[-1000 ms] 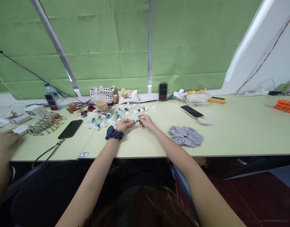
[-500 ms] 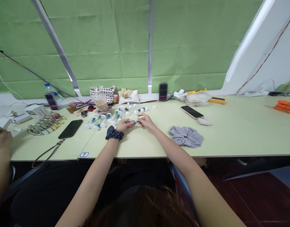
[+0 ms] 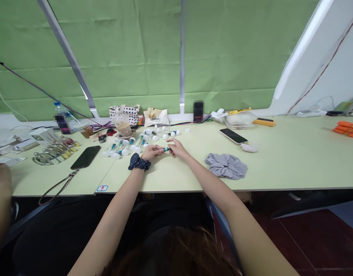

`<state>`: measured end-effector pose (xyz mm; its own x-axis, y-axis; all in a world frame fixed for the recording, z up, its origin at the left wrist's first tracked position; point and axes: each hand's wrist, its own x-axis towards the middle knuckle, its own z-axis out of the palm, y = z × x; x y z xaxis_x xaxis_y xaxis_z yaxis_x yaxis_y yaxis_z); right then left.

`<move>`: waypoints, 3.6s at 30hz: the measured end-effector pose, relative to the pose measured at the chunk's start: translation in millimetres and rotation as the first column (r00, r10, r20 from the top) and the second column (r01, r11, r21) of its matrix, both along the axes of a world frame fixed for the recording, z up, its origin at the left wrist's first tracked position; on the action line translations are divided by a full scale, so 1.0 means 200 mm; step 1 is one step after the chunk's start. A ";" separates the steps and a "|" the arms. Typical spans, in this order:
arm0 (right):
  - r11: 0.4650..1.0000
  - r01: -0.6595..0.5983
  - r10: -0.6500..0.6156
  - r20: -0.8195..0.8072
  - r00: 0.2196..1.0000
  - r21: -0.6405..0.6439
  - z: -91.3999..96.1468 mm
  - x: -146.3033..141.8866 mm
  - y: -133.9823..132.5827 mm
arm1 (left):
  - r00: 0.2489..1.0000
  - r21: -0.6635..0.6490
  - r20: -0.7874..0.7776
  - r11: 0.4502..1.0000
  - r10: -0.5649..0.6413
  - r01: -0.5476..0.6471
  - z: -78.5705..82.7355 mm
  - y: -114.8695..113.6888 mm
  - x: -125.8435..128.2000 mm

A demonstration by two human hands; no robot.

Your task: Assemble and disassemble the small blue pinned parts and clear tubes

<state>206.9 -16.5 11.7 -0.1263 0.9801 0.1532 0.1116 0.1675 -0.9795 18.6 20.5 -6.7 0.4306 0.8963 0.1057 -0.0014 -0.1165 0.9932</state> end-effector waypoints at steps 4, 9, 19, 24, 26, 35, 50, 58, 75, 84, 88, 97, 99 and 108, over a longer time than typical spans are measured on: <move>0.999 0.042 -0.042 0.012 0.999 -0.007 0.01 0.00 -0.01 | 1.000 0.002 0.025 1.000 0.013 -0.013 0.00 0.00 0.00; 0.999 0.033 -0.032 -0.013 0.999 0.038 0.01 0.00 0.00 | 1.000 -0.002 0.011 1.000 0.005 -0.004 0.01 -0.01 0.00; 0.996 0.079 -0.080 0.035 0.996 0.035 -0.01 0.00 0.01 | 0.999 0.006 0.027 1.000 0.020 -0.020 0.02 -0.01 0.00; 0.998 0.049 -0.049 0.023 0.999 0.027 -0.02 0.01 0.03 | 1.000 0.010 -0.020 1.000 0.012 -0.011 0.02 -0.02 0.00; 0.998 0.064 -0.063 0.042 0.997 -0.016 -0.02 0.01 0.03 | 1.000 0.019 -0.020 1.000 0.011 -0.011 0.02 -0.01 0.00; 0.997 0.065 -0.067 0.046 0.997 0.034 -0.02 0.01 0.02 | 1.000 0.005 0.013 1.000 0.019 -0.019 0.00 0.00 0.00; 0.998 0.061 -0.061 0.035 0.998 -0.006 0.00 0.01 0.01 | 1.000 0.012 0.003 1.000 0.021 -0.021 0.00 0.01 0.00; 0.990 0.138 -0.136 0.068 0.988 -0.023 -0.01 0.01 0.02 | 0.999 0.009 0.020 0.999 0.045 -0.045 0.00 0.00 0.00; 0.993 0.122 -0.122 0.028 0.992 0.001 0.00 0.01 0.01 | 0.999 0.003 0.026 0.999 0.042 -0.042 0.00 0.00 0.00; 0.991 0.091 -0.087 0.046 0.995 -0.093 0.02 0.00 0.00 | 1.000 0.011 0.003 1.000 0.026 -0.026 -0.01 0.00 0.00; 0.990 0.127 -0.123 0.059 0.991 -0.067 0.02 0.00 0.00 | 0.999 0.015 0.004 0.999 0.052 -0.052 0.01 -0.01 0.00; 0.995 0.088 -0.087 0.033 0.996 -0.053 0.00 0.01 0.02 | 1.000 0.011 -0.002 1.000 0.029 -0.029 0.00 0.00 0.00; 0.991 0.094 -0.091 0.042 0.995 -0.093 0.00 0.01 0.02 | 0.999 0.014 -0.001 0.999 0.038 -0.038 0.00 0.00 0.00; 0.999 0.051 -0.052 0.030 0.998 0.014 0.00 0.01 0.01 | 0.999 -0.005 0.009 0.999 0.036 -0.036 0.01 0.00 0.00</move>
<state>209.2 -14.7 11.6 -0.0803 0.9834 0.1627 0.1497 0.1733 -0.9734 18.4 20.2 -5.1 0.3974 0.9116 0.1051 -0.0062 -0.1119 0.9937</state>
